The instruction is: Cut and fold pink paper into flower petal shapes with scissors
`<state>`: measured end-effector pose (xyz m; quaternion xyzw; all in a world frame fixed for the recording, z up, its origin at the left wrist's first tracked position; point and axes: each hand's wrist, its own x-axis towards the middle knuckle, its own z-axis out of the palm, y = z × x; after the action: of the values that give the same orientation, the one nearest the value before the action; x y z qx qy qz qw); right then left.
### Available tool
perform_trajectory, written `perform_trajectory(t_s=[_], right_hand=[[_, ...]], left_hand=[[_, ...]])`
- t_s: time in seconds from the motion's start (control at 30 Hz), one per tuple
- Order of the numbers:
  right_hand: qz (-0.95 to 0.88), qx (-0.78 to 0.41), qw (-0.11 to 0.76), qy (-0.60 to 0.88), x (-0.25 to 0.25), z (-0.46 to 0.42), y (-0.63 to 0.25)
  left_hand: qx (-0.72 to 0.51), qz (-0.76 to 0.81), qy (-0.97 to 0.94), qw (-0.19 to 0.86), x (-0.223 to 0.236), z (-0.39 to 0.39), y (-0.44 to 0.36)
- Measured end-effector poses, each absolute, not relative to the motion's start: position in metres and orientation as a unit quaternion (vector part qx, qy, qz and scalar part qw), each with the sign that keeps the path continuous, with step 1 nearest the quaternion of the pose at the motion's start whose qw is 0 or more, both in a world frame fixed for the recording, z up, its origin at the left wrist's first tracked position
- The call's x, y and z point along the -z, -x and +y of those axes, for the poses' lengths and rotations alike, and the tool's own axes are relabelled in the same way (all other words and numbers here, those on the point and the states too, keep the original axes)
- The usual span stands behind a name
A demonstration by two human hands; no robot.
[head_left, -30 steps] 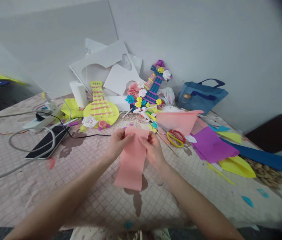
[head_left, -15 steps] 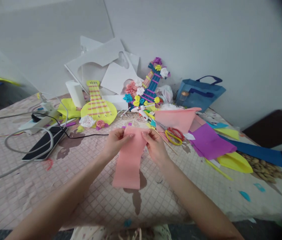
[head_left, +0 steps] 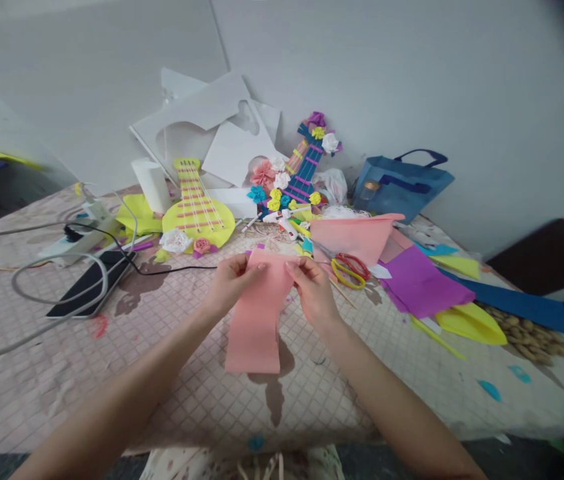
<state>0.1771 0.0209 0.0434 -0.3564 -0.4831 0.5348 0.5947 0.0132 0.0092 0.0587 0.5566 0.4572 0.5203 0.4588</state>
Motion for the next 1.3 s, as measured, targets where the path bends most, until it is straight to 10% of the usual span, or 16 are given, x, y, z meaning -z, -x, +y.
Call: perform_trajectory(t_s=[0.83,1.3], right_hand=[[-0.500,-0.521,0.589,0.363,-0.041,0.025,-0.180],[-0.336,-0.560,0.656,0.379,-0.030,0.059,-0.211]], left_hand=[[-0.537,0.465,-0.528,0.466,-0.055,0.009,-0.013],[-0.290,0.388,-0.571,0.663,-0.044,0.010,-0.007]])
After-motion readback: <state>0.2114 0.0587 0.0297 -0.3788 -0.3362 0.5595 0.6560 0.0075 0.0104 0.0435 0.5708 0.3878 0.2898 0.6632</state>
